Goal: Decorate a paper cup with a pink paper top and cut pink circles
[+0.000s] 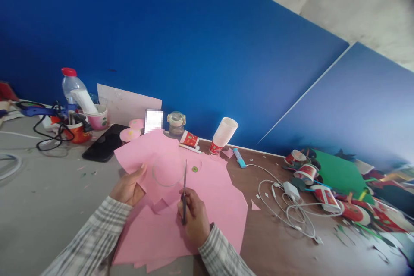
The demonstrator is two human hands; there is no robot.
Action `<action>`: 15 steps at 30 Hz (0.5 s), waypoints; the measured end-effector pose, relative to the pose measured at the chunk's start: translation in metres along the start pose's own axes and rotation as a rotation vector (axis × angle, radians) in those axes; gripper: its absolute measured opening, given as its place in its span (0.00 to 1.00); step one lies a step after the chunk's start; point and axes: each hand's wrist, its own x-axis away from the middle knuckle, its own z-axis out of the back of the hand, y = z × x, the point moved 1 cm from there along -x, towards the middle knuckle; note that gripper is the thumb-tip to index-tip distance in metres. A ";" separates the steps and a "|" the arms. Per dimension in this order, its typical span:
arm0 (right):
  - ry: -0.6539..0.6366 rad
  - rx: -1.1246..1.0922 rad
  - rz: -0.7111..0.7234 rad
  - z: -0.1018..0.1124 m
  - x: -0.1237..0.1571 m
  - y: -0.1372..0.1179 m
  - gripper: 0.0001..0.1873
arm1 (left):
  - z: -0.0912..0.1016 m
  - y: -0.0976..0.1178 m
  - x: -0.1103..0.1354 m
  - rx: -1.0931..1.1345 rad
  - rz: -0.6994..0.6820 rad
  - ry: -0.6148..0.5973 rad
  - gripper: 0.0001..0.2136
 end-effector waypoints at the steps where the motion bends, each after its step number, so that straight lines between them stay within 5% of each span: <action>1: -0.032 -0.001 -0.018 0.000 0.000 -0.001 0.13 | 0.001 0.001 -0.001 -0.003 -0.004 -0.003 0.20; 15: -0.172 0.112 -0.046 0.001 0.005 -0.008 0.12 | 0.013 0.022 -0.007 -0.066 -0.040 -0.079 0.22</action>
